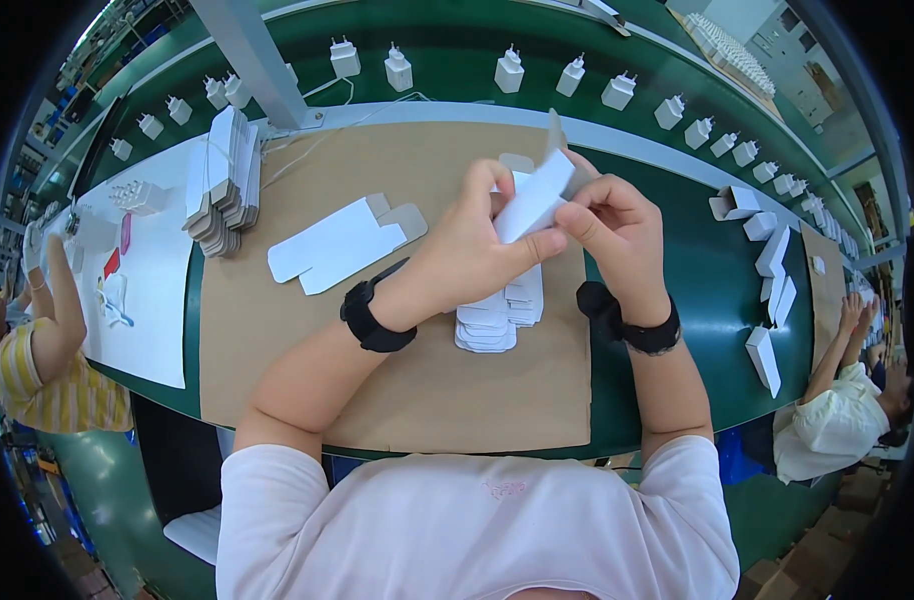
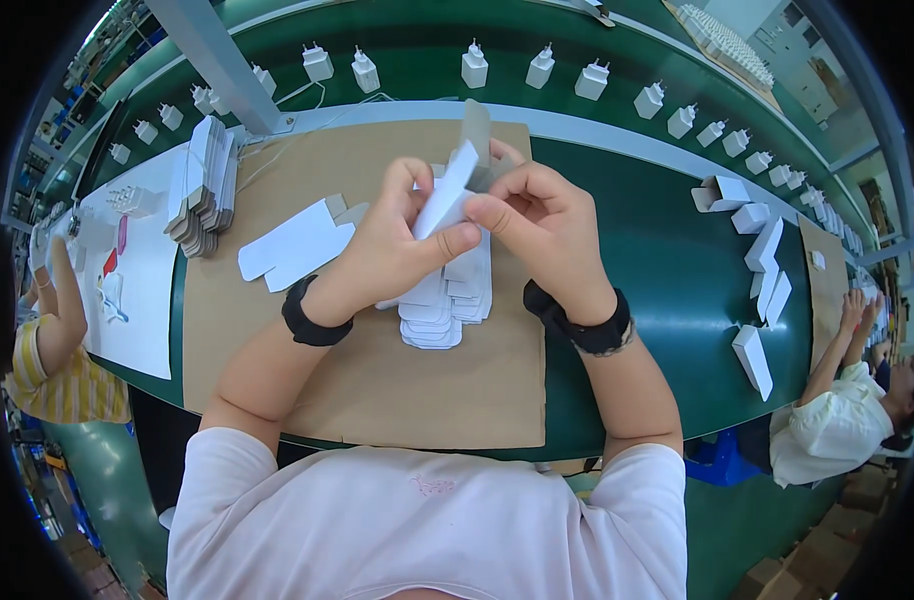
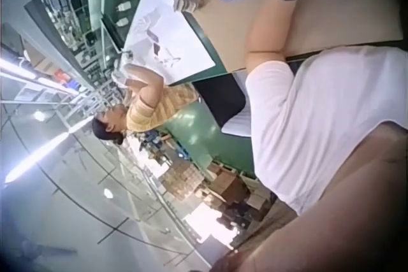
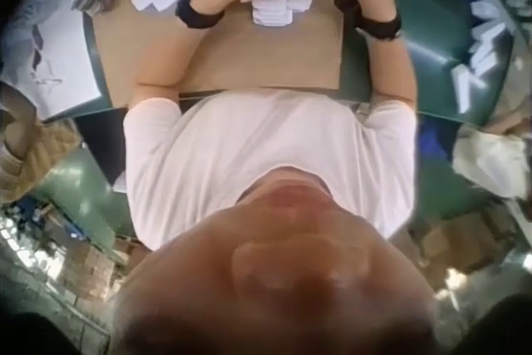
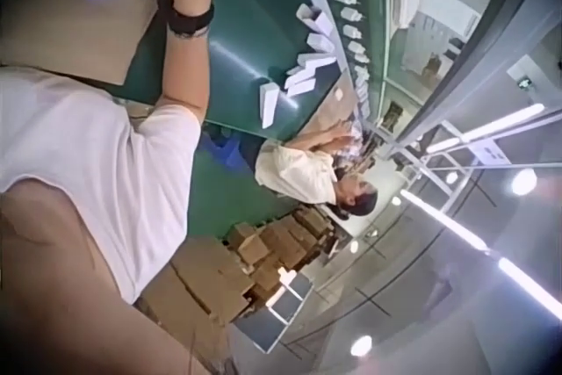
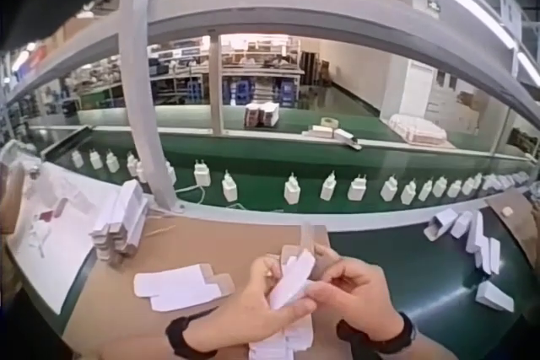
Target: Folding white cardboard flats into boxes at a manual assembly station.
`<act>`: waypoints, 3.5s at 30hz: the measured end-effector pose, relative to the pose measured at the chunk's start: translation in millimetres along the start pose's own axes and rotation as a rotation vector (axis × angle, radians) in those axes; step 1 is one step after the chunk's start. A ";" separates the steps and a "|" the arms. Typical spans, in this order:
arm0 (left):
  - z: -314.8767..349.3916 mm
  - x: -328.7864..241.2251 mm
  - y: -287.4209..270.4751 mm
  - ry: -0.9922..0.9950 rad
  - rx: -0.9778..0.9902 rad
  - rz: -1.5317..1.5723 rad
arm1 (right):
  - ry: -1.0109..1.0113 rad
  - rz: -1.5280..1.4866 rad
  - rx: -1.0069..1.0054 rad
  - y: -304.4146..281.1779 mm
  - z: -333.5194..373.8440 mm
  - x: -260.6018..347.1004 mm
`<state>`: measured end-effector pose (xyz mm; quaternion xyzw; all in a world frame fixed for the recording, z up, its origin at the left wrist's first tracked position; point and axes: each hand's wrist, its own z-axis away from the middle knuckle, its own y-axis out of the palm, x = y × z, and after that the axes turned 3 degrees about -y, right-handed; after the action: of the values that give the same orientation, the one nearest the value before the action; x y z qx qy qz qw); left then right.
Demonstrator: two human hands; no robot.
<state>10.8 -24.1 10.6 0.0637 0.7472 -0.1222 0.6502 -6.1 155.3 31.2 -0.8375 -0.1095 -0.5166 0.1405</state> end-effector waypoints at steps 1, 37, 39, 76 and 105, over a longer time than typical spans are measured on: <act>-0.6 -0.5 1.5 0.001 -0.001 0.000 | 0.016 -0.039 -0.064 2.5 1.7 2.1; 0.4 -21.9 -11.6 -0.077 0.205 0.008 | 0.174 -0.276 0.082 -11.3 2.3 -1.8; -1.3 -17.4 -10.4 -0.056 0.181 -0.001 | 0.105 -0.125 0.105 -7.2 3.1 1.2; -5.6 -4.6 -8.3 0.103 -0.015 0.020 | 0.083 -0.009 0.036 1.4 -28.8 19.7; -7.3 -14.3 -17.6 -0.107 0.197 0.454 | -0.308 0.122 -0.242 32.2 -13.4 -1.7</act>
<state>1.4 -38.3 27.4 0.2864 0.6626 -0.0482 0.6903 -7.4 120.3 31.4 -0.9225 -0.0161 -0.3823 0.0513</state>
